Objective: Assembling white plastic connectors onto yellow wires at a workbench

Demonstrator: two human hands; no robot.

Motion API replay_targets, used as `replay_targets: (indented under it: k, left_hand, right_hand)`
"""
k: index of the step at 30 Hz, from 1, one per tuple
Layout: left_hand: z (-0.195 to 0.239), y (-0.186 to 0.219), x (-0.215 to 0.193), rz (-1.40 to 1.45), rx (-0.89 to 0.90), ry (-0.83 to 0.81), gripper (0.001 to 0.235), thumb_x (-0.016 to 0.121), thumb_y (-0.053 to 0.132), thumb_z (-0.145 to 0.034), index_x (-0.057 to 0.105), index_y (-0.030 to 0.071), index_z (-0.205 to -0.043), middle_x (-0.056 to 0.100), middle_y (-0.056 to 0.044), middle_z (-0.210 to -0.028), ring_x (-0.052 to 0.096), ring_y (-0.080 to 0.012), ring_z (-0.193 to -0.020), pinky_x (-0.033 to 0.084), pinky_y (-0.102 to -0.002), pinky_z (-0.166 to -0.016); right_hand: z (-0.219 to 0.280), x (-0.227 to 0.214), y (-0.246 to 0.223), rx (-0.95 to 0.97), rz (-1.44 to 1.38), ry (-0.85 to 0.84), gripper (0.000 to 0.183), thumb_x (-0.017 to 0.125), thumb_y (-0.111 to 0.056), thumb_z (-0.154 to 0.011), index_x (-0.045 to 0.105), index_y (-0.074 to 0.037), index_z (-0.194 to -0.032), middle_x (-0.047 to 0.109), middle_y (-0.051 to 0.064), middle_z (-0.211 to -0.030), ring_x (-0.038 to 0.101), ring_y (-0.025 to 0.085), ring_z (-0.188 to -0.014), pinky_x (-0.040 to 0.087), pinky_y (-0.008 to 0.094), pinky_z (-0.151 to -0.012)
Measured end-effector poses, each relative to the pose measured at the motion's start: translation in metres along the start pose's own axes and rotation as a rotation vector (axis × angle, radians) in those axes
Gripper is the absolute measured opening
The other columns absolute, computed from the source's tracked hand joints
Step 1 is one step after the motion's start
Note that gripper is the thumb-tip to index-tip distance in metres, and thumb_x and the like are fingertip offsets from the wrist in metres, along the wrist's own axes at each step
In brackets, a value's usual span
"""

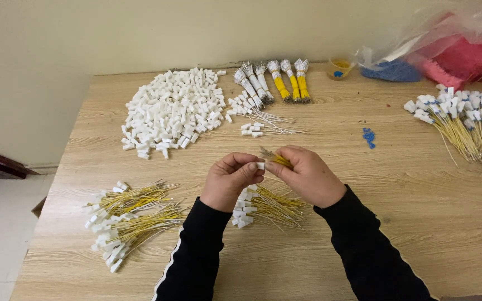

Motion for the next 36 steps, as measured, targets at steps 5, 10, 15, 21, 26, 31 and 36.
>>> replay_targets:
  k: [5,10,15,21,26,31,36]
  left_hand:
    - [-0.005,-0.002,-0.006,-0.001,0.011,0.021,0.019,0.067,0.002,-0.087,0.063,-0.006,-0.104,0.069,-0.021,-0.097,0.072,-0.0268,-0.082,0.064,-0.035,-0.073]
    - [-0.011,-0.012,-0.012,-0.052,0.014,0.029,0.019,0.068,0.002,-0.087,0.064,-0.006,-0.103,0.069,-0.022,-0.096,0.072,-0.026,-0.079,0.064,-0.035,-0.071]
    - [-0.02,-0.018,-0.021,-0.134,0.007,0.009,0.018,0.07,0.004,-0.086,0.065,-0.004,-0.101,0.07,-0.017,-0.091,0.072,-0.0208,-0.076,0.064,-0.03,-0.068]
    - [-0.04,0.012,-0.037,-0.876,0.032,0.078,0.016,0.078,0.023,-0.081,0.076,0.021,-0.096,0.074,0.003,-0.086,0.065,-0.007,-0.086,0.043,-0.023,-0.081]
    - [-0.068,-0.001,-0.057,-1.135,-0.15,0.024,0.021,0.072,0.028,-0.082,0.074,0.018,-0.1,0.074,-0.008,-0.093,0.07,-0.0235,-0.085,0.056,-0.035,-0.075]
    - [-0.129,-0.03,-0.059,-1.481,0.076,-0.043,0.033,0.075,0.034,-0.078,0.07,0.021,-0.108,0.068,-0.006,-0.102,0.068,-0.0279,-0.099,0.057,-0.041,-0.084]
    - [-0.152,-0.036,-0.033,-1.837,-0.034,-0.165,0.036,0.067,0.043,-0.083,0.064,0.036,-0.117,0.058,-0.003,-0.121,0.062,-0.0266,-0.114,0.054,-0.04,-0.092]
  right_hand:
    - [0.0,0.004,0.014,0.045,-0.036,0.021,0.013,0.062,-0.017,-0.09,0.066,-0.004,-0.09,0.051,0.007,-0.066,0.049,0.016,-0.067,0.043,0.031,-0.06]
    - [-0.005,0.01,0.019,0.02,0.047,0.069,0.015,0.066,-0.018,-0.089,0.065,-0.004,-0.092,0.054,0.014,-0.067,0.054,0.021,-0.064,0.045,0.035,-0.06]
    - [-0.014,0.023,0.039,-0.002,0.025,0.025,0.015,0.06,-0.016,-0.092,0.063,-0.002,-0.09,0.052,0.013,-0.066,0.054,0.023,-0.064,0.044,0.034,-0.06]
    - [-0.011,-0.021,0.026,0.132,-0.162,0.261,0.024,0.048,-0.02,-0.1,0.063,-0.002,-0.093,0.058,0.006,-0.073,0.054,0.019,-0.068,0.049,0.032,-0.069]
    - [-0.024,-0.05,0.079,0.09,-0.089,0.372,0.027,0.048,-0.029,-0.106,0.058,-0.005,-0.098,0.054,0.008,-0.067,0.058,0.018,-0.063,0.051,0.033,-0.064]
    - [-0.026,-0.034,0.07,0.11,-0.168,0.361,0.024,0.046,-0.027,-0.105,0.056,-0.009,-0.094,0.046,-0.001,-0.06,0.049,0.011,-0.055,0.046,0.025,-0.054]
    - [-0.028,-0.024,0.083,0.139,-0.308,0.277,0.023,0.064,-0.021,-0.096,0.059,-0.006,-0.079,0.044,0.0,-0.048,0.043,0.007,-0.045,0.038,0.02,-0.045]
Point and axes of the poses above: each hand's wrist, its own z-axis away from the middle knuckle, its own x-axis out of the palm, y = z × x, the point moved 6 cm from there along -z, towards the middle knuckle
